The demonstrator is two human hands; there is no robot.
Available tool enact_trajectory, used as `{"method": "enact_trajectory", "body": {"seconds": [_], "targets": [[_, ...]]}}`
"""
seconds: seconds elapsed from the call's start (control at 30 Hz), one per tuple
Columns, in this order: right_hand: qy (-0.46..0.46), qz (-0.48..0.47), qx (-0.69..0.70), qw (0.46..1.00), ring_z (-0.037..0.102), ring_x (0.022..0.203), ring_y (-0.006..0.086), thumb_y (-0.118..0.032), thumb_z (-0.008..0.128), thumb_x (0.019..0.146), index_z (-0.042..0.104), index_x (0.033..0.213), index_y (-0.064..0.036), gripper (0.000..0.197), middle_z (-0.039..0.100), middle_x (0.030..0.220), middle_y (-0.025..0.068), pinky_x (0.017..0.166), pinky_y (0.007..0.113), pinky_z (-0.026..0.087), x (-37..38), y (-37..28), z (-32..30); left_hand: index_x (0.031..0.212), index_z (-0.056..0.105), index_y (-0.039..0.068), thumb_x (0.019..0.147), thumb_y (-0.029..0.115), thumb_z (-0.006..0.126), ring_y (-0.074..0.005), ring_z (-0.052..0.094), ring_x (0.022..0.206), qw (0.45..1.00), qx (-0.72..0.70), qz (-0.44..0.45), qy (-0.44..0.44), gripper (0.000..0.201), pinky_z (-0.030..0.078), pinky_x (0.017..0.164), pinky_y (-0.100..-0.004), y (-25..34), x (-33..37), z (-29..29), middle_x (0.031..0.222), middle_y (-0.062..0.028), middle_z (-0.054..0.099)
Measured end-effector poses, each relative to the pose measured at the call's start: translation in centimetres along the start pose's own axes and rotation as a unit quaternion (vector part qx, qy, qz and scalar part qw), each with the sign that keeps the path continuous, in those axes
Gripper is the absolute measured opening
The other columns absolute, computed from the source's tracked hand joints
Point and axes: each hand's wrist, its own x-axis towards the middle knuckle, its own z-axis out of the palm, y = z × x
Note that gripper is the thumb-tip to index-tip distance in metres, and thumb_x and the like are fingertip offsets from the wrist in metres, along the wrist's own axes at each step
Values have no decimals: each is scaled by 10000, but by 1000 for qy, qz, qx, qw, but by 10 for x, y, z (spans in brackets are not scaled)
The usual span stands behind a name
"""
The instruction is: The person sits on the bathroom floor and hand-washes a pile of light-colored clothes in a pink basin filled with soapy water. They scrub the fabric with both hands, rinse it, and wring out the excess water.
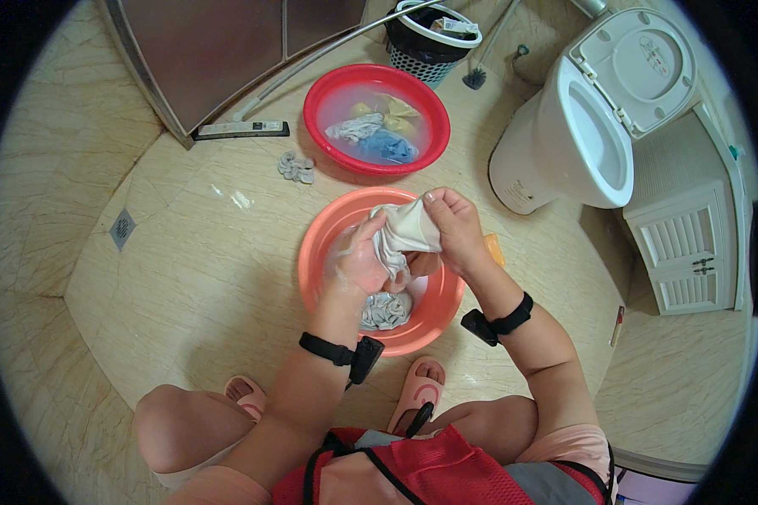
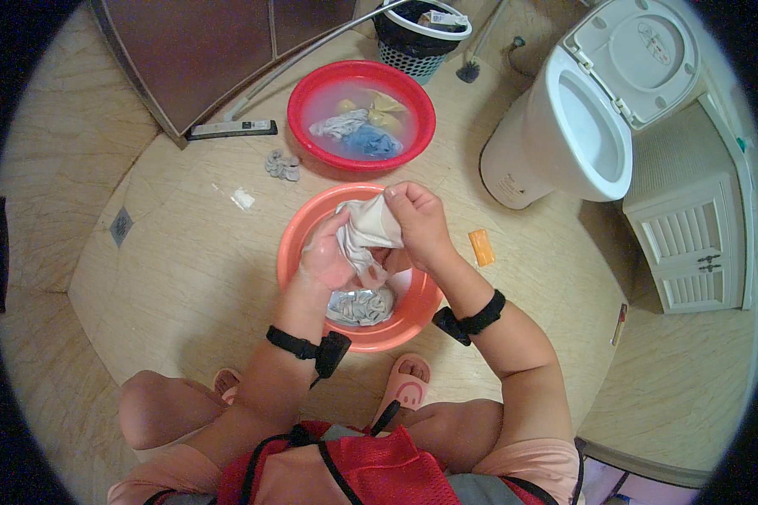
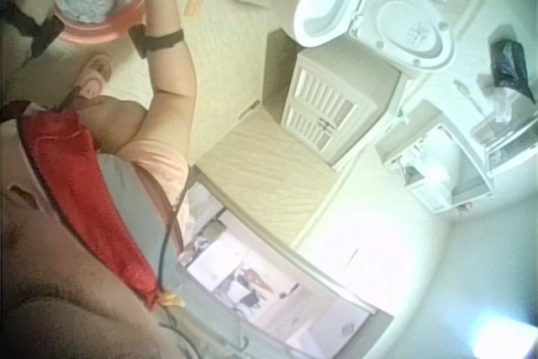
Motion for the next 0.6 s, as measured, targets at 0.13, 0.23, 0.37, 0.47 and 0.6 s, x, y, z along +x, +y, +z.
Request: {"method": "enact_trajectory", "body": {"seconds": [0.13,0.23,0.37,0.47,0.6], "targets": [[1,-58,-178,982,599,665,141,-164,578,902,589,941,-56,116,633,772,63,614,287,490,-15,1,28,1098,581,85,956,447,445,-250,618,956,986,7,32,163,412,493,824,-403,-18,8,7,1030,-93,645],[-114,-235,-451,853,612,584,262,-183,592,865,567,1050,-99,206,635,717,129,606,340,507,-50,-7,70,950,569,111,932,506,466,-218,603,838,976,-148,44,-153,409,495,747,-386,-19,-2,-20,869,-61,605],[-94,-265,-648,707,589,514,315,-199,572,842,589,1024,-123,198,598,607,109,526,426,498,-25,7,46,926,524,178,940,561,411,-164,571,676,985,-111,64,116,399,469,599,-315,-38,3,23,790,-3,560],[13,-235,-576,783,589,517,304,-200,626,793,635,903,-137,126,574,589,105,584,463,513,7,9,43,1011,554,142,939,518,414,-193,619,747,992,-123,-30,-19,407,511,596,-362,-29,2,14,870,-32,616],[-214,-357,-608,676,632,597,315,-165,633,760,642,928,-112,176,631,685,137,614,410,519,-60,12,89,1007,534,172,943,480,433,-155,604,722,988,-104,7,114,330,489,556,-329,-26,-3,35,849,-10,602]]}}
